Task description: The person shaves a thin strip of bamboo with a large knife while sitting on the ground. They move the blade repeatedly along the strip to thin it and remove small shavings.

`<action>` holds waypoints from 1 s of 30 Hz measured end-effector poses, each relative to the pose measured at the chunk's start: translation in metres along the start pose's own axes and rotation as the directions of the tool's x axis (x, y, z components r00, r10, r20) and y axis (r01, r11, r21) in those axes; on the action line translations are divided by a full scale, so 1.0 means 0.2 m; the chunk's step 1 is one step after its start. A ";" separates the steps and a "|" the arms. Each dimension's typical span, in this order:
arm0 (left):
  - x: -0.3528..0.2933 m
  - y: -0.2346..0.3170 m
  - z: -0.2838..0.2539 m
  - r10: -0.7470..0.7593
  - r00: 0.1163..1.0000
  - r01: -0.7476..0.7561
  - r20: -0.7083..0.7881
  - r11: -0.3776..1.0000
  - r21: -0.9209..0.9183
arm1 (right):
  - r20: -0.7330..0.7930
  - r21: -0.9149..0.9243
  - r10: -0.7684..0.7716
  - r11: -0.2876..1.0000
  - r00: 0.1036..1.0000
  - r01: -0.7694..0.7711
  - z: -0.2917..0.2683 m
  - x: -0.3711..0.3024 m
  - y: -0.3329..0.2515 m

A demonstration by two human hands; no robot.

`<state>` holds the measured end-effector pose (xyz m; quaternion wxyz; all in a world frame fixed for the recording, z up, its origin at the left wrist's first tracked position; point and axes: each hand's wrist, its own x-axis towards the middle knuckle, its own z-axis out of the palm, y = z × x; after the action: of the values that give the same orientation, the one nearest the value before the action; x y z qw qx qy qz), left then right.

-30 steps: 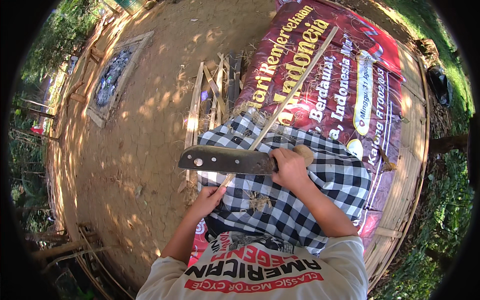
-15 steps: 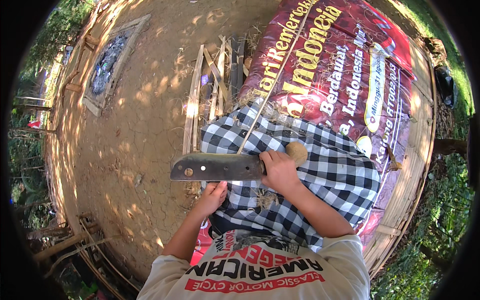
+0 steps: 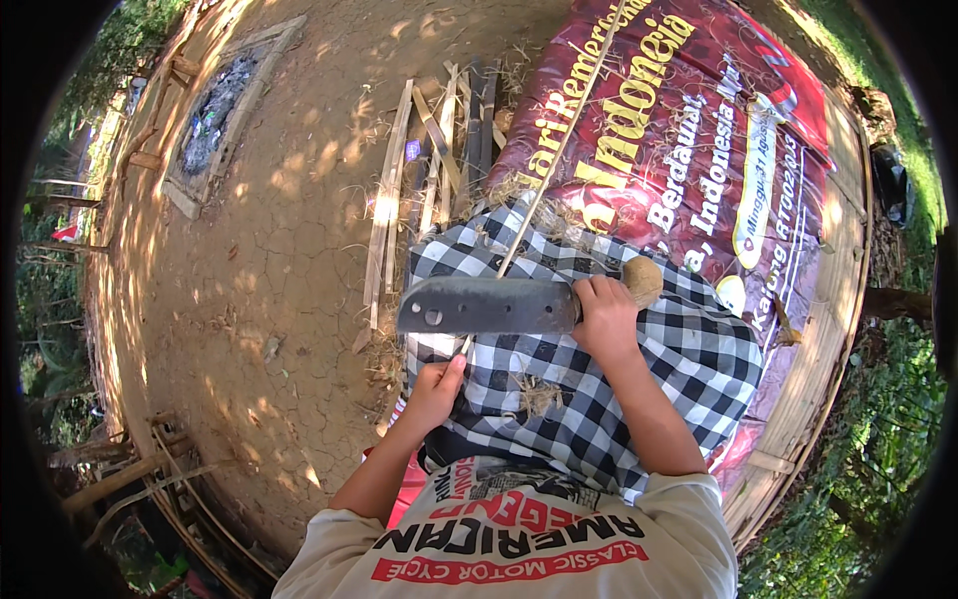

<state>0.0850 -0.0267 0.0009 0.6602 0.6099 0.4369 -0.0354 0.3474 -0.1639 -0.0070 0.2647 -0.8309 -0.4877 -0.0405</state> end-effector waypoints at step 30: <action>0.02 0.01 0.01 0.036 0.999 -0.035 0.011 0.998 -0.054 | 0.183 0.505 0.441 0.725 0.879 -0.469 -0.17 0.11 0.05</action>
<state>0.0893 -0.0257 -0.0004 0.6794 0.5994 0.4230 -0.0155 0.3734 -0.1670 0.0256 0.4750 -0.8180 -0.2671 0.1840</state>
